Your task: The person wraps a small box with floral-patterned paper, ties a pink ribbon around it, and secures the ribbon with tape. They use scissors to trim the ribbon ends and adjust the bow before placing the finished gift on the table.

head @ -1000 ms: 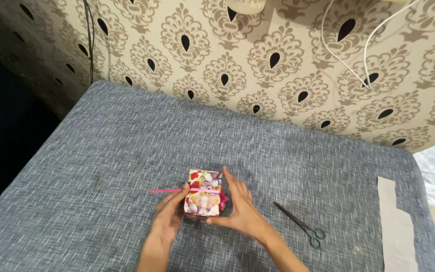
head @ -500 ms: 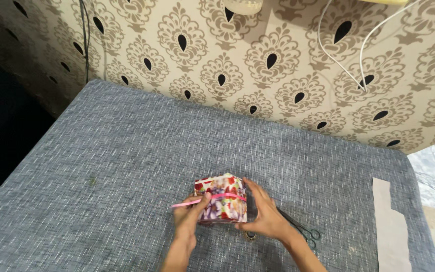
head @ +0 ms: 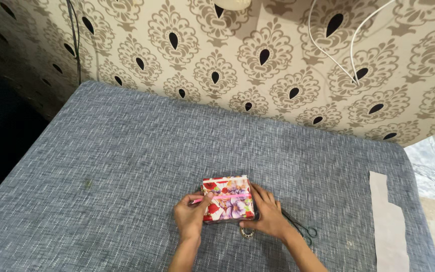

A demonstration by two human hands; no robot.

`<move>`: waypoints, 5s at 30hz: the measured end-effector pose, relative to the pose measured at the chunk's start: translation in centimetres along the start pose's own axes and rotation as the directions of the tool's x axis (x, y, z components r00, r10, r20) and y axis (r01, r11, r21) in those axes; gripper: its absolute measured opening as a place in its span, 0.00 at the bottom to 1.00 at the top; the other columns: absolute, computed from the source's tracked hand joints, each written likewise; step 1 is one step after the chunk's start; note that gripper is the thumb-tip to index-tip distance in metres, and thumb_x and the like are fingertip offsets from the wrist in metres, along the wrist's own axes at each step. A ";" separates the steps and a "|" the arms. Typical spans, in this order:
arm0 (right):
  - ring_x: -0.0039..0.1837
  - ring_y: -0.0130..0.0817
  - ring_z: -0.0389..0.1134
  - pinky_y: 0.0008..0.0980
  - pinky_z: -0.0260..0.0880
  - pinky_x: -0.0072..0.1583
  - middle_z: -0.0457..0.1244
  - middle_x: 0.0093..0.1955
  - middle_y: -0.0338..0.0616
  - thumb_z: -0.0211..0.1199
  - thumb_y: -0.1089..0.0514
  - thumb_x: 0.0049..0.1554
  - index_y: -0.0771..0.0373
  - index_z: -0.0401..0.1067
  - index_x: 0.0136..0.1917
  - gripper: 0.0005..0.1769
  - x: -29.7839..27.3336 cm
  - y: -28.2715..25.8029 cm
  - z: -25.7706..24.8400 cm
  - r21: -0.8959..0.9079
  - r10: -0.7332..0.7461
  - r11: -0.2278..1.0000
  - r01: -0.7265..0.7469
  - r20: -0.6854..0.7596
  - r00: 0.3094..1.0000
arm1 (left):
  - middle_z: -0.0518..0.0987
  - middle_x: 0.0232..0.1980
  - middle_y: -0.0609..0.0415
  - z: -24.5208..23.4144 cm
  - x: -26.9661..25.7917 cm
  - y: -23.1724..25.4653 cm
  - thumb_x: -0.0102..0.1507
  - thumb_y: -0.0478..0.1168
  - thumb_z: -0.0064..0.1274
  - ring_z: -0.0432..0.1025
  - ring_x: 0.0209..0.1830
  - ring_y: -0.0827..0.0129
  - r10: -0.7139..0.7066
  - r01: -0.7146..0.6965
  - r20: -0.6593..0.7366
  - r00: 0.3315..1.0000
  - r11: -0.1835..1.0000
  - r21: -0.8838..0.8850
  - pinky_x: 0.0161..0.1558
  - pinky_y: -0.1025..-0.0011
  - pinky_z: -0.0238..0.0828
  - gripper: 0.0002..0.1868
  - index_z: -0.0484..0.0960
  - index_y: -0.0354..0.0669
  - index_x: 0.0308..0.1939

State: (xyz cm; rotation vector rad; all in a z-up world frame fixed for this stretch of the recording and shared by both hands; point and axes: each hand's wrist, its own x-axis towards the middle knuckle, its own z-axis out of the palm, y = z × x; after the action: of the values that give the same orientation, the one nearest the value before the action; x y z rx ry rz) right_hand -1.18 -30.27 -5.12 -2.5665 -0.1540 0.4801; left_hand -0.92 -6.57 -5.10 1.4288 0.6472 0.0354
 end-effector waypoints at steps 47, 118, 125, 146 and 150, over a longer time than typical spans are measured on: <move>0.52 0.30 0.73 0.32 0.72 0.57 0.72 0.47 0.38 0.78 0.56 0.44 0.57 0.81 0.56 0.25 -10.5 -4.4 -7.6 0.455 -0.034 0.857 0.241 -0.417 0.908 | 0.90 0.44 0.48 5.1 -7.3 2.5 0.63 0.33 0.60 0.83 0.39 0.75 0.128 -0.206 0.674 0.728 0.978 0.036 0.41 0.77 0.79 0.15 0.87 0.36 0.54; 0.50 0.27 0.79 0.30 0.78 0.54 0.77 0.46 0.39 0.72 0.56 0.50 0.60 0.82 0.49 0.12 -10.0 -6.4 -11.2 0.531 0.190 0.846 0.054 -0.394 0.899 | 0.89 0.31 0.48 6.8 -10.2 10.7 0.61 0.38 0.60 0.77 0.22 0.71 0.104 -0.348 0.570 0.815 0.874 0.338 0.25 0.74 0.67 0.17 0.87 0.50 0.55; 0.48 0.30 0.74 0.30 0.75 0.52 0.72 0.47 0.39 0.66 0.57 0.57 0.63 0.78 0.48 0.08 -10.4 -6.8 -12.3 0.435 0.034 0.874 0.217 -0.500 0.865 | 0.88 0.39 0.47 6.4 -8.9 9.9 0.60 0.37 0.62 0.82 0.31 0.77 0.310 -0.549 0.581 0.753 0.783 0.292 0.32 0.80 0.79 0.11 0.89 0.42 0.46; 0.55 0.25 0.76 0.26 0.77 0.54 0.76 0.50 0.39 0.64 0.58 0.53 0.57 0.76 0.59 0.19 -12.2 -7.8 -13.7 0.689 0.345 0.724 0.034 -0.405 0.847 | 0.86 0.47 0.53 6.5 -11.5 12.8 0.61 0.31 0.58 0.84 0.48 0.70 0.283 -0.324 0.570 0.771 0.945 -0.031 0.52 0.74 0.84 0.13 0.87 0.41 0.49; 0.68 0.39 0.63 0.35 0.68 0.64 0.63 0.68 0.54 0.64 0.61 0.59 0.69 0.70 0.69 0.25 -12.7 -7.8 -13.5 0.303 -0.185 0.827 0.474 -0.649 0.738 | 0.84 0.52 0.53 6.5 -11.9 13.1 0.60 0.29 0.58 0.83 0.50 0.68 0.459 -0.479 0.540 0.706 0.871 -0.114 0.53 0.73 0.83 0.12 0.87 0.38 0.48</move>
State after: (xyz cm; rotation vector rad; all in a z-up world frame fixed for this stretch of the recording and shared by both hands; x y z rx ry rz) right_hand -8.19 -32.52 13.63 -2.0304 -0.2463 -0.4115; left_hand -3.34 -14.91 11.63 1.5121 -0.2151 0.0099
